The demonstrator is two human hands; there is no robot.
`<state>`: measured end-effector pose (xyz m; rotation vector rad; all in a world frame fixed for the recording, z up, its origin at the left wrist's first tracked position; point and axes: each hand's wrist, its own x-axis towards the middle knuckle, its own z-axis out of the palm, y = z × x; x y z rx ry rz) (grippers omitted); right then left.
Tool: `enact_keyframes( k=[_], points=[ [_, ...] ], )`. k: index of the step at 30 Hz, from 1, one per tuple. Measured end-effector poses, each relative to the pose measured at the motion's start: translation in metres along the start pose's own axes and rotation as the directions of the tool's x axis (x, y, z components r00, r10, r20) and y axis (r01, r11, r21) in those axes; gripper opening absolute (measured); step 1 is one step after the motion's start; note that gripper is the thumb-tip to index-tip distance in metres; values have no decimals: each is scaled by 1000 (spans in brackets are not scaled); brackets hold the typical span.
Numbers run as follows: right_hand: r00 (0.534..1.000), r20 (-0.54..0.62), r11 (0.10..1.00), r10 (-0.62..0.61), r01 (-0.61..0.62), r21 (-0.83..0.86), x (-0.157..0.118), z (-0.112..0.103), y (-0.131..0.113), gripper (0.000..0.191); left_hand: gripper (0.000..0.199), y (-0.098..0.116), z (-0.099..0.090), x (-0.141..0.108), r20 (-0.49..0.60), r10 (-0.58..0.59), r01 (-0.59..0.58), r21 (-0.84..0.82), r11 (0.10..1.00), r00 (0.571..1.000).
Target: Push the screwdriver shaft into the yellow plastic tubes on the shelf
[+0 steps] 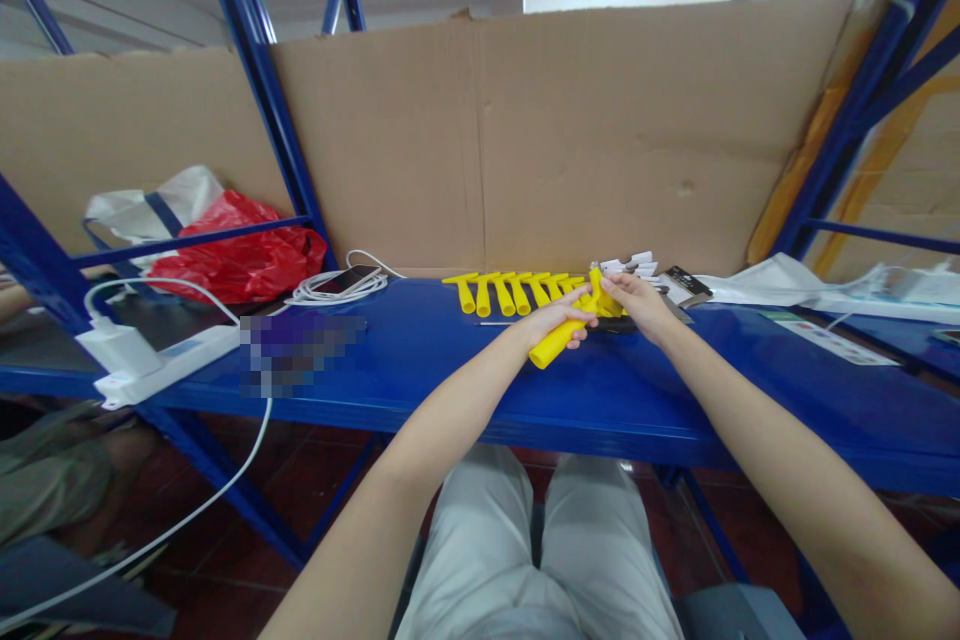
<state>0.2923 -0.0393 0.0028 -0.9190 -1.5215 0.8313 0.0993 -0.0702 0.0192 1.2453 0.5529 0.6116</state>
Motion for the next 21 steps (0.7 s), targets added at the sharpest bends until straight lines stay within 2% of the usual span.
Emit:
enact_keyframes(
  k=[6,12,21],
  points=[
    [999,22,999,35,-36,36,-3,-1,-5,61,88,0,3,-2,-19,-26,27,15,1000,999],
    [997,61,998,47,-49,29,-3,-4,-3,59,94,-1,1,-2,0,-41,41,12,999,999],
    [994,75,997,74,-75,0,-3,-8,-7,67,93,-1,6,-4,-4,-42,42,17,999,999]
  ],
)
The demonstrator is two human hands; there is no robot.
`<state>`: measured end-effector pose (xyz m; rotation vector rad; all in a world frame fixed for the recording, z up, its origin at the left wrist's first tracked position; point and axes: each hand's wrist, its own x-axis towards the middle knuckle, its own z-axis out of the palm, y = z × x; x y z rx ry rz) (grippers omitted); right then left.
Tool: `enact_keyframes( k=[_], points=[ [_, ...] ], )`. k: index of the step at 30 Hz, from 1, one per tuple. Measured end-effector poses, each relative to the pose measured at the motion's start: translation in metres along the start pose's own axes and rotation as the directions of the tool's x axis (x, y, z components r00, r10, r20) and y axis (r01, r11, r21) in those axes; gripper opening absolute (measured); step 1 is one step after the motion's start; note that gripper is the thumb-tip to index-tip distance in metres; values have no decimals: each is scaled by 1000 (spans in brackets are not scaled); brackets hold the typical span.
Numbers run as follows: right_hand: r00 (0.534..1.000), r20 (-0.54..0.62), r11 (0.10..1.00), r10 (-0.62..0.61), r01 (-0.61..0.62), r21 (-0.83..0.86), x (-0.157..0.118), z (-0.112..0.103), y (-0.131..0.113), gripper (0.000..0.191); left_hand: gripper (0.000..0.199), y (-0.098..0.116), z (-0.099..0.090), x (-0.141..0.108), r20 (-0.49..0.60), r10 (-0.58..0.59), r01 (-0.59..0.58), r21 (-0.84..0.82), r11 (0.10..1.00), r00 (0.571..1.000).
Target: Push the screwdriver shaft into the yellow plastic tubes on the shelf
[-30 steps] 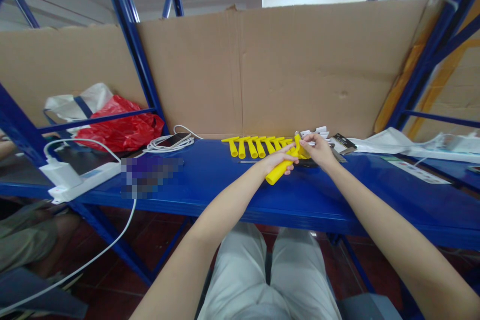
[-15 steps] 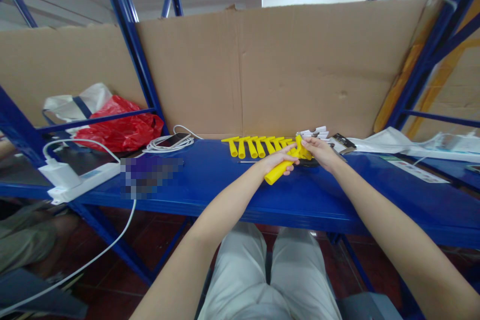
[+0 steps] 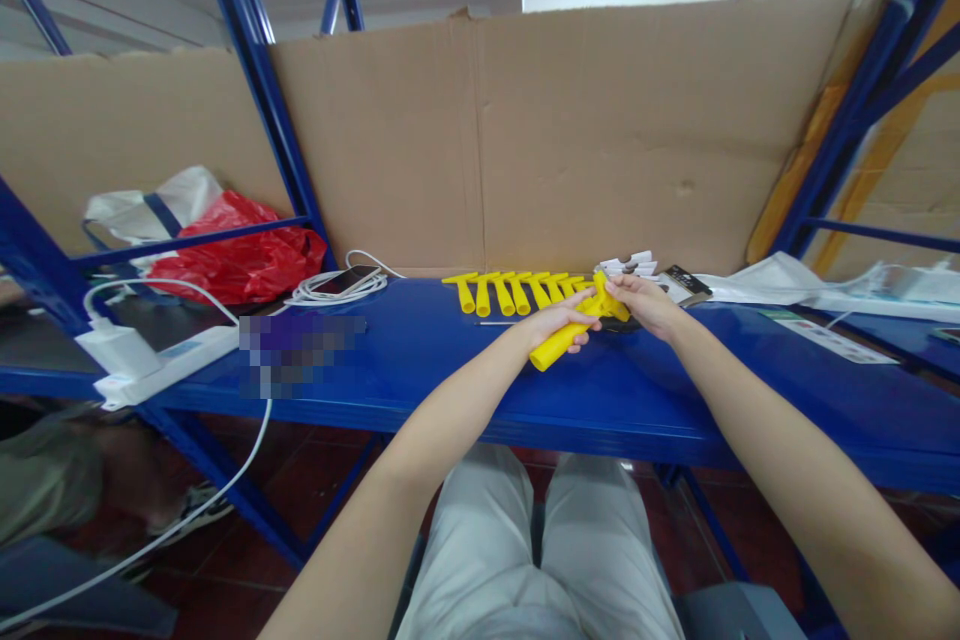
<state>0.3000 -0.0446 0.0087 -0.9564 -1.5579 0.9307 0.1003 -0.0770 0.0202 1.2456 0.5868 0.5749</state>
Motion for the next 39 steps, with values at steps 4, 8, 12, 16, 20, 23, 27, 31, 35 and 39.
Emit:
enact_keyframes(
  k=[4,8,12,16,20,23,27,31,35,39],
  points=[
    [1000,9,1000,-9,10,-30,-1,-2,-2,66,91,-1,2,0,1,8,-8,2,1000,1000],
    [1000,-8,1000,5,-5,-23,-1,-2,-2,68,93,-2,3,2,3,9,-9,3,1000,1000],
    [1000,-24,1000,19,-19,2,-1,-2,-5,71,92,-2,3,3,11,23,-22,-14,1000,1000],
    [999,-32,1000,-6,5,-26,-1,-2,-6,68,91,-2,3,3,11,43,-42,-31,999,999],
    [996,-81,998,-22,17,-68,-1,4,-2,72,89,-2,2,5,-14,62,-63,-43,997,998],
    [993,-115,994,-33,20,-111,2,10,2,73,86,-1,2,5,-40,67,-69,-53,996,997],
    [970,-221,957,-102,35,-288,8,4,9,60,83,4,6,3,-91,68,-75,-78,994,994],
    [967,-222,790,-125,-38,-612,12,-24,14,37,81,10,8,-1,-174,73,-91,-96,991,982],
    [994,-70,494,-85,-19,-869,11,-55,19,35,81,11,6,0,-272,56,-95,-133,986,961],
    [997,73,408,28,55,-911,7,-65,20,42,86,8,0,5,-346,34,-98,-168,981,938]
  ],
)
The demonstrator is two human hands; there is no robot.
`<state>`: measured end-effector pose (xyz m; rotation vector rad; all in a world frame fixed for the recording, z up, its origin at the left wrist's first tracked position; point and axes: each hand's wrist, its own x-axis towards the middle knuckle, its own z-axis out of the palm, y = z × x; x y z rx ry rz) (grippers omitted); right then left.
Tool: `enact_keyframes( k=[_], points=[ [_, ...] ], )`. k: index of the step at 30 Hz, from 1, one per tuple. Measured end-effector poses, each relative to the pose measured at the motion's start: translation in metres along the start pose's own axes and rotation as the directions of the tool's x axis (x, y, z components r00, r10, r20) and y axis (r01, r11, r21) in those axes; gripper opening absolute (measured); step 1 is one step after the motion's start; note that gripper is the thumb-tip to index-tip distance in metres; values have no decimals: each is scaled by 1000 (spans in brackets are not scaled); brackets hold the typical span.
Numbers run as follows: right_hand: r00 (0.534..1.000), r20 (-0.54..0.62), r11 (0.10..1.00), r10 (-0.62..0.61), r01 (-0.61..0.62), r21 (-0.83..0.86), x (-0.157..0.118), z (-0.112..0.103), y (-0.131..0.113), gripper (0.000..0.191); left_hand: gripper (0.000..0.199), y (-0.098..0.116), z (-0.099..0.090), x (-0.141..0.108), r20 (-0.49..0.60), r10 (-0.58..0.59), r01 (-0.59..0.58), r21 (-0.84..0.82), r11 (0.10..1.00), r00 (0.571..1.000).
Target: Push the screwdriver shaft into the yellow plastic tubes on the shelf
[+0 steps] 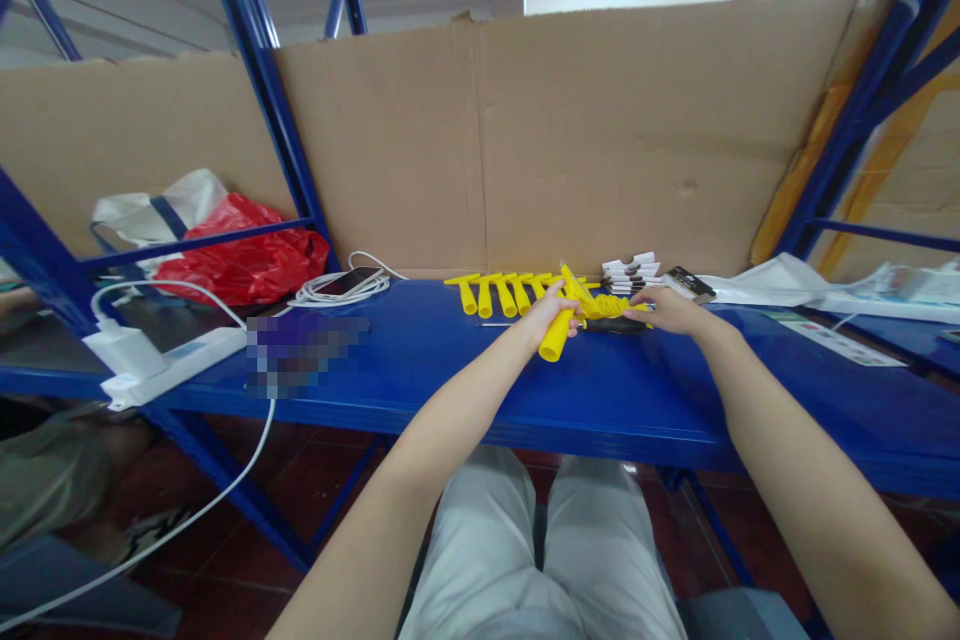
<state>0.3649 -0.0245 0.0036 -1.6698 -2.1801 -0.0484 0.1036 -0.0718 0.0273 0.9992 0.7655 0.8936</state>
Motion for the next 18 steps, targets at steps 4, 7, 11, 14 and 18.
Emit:
enact_keyframes(
  k=[4,7,11,14,18],
  points=[
    [984,179,999,-19,14,29,-4,0,-8,44,86,-2,0,2,-42,11,-10,24,1000,999],
    [969,246,999,-26,17,37,-7,-3,-16,46,84,-1,1,0,-58,23,-21,38,999,998],
    [958,281,996,-49,27,82,-12,-11,-22,44,84,-1,1,0,-67,23,-22,21,1000,998],
    [958,286,985,-38,-13,174,-17,-19,-25,48,85,0,-1,2,-78,10,-8,21,1000,997],
    [969,245,897,15,-122,426,-25,-32,-30,55,86,0,-2,3,-65,-1,2,7,1000,998]
  ],
)
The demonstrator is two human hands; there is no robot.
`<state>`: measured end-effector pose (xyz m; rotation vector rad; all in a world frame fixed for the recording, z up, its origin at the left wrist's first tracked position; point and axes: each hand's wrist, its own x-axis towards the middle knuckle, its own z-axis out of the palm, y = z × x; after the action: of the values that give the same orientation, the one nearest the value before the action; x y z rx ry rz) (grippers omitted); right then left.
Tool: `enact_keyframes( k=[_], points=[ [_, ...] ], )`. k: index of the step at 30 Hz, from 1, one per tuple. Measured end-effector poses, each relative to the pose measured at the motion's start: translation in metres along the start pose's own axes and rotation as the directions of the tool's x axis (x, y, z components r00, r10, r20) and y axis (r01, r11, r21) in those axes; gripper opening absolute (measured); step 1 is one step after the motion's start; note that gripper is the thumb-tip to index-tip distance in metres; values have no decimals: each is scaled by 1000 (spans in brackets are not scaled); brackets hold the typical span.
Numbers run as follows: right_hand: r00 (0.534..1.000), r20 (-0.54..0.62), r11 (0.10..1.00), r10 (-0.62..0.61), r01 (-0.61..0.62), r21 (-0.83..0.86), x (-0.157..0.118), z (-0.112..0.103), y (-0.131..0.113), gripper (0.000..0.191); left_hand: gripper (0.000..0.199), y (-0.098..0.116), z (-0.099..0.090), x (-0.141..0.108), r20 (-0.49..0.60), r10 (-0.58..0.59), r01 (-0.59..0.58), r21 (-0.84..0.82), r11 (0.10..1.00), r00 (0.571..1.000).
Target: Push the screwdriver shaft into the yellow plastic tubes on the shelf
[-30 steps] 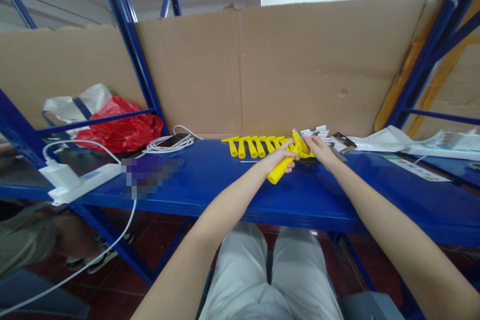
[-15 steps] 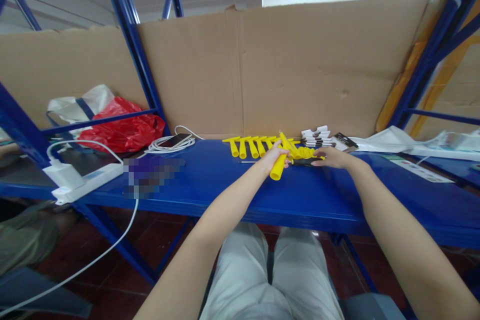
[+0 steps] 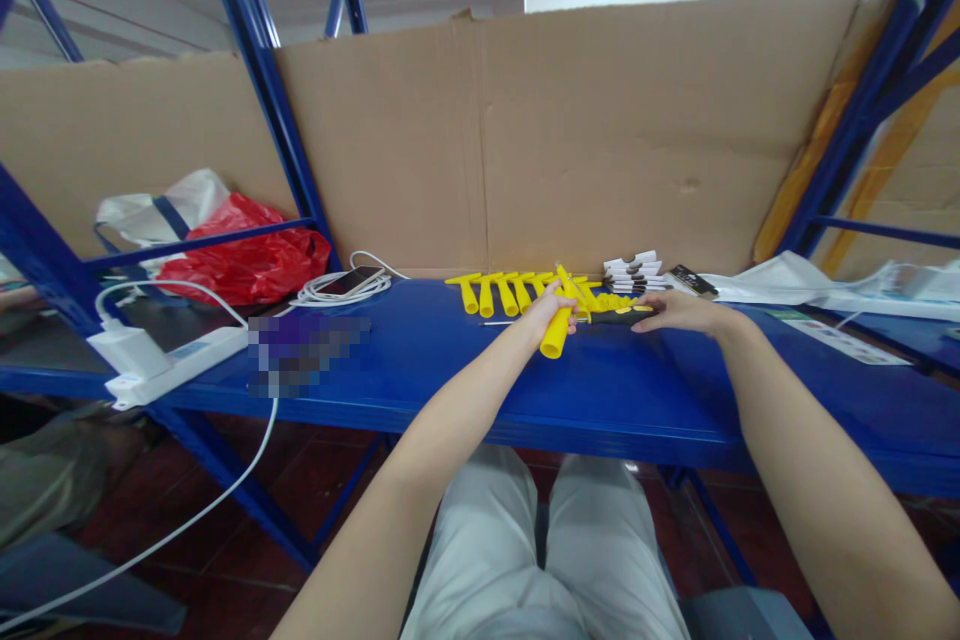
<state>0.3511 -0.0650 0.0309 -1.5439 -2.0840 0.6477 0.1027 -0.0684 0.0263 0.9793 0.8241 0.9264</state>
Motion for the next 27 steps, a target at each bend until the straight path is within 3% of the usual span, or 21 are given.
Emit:
enact_keyframes(
  k=[5,9,14,18,22,27],
  points=[
    [999,-14,907,33,-24,421,-10,-1,-10,50,79,2,0,-3,-9,41,-41,-41,998,999],
    [987,-144,782,69,36,623,-10,1,-14,31,79,5,-3,-4,-11,71,-72,-77,994,997],
    [919,-371,714,135,170,680,-6,-4,-16,19,83,5,-6,0,-27,63,-66,-101,993,998],
    [785,-585,678,201,320,662,-5,-8,-22,23,82,3,-2,0,-31,23,-25,-64,998,999],
    [680,-689,643,251,415,643,-4,-7,-30,30,81,2,1,-2,-13,12,-12,-35,999,1000],
    [711,-671,686,213,380,620,1,-3,-26,40,80,0,-2,-1,6,36,-35,-63,997,999]
  ],
)
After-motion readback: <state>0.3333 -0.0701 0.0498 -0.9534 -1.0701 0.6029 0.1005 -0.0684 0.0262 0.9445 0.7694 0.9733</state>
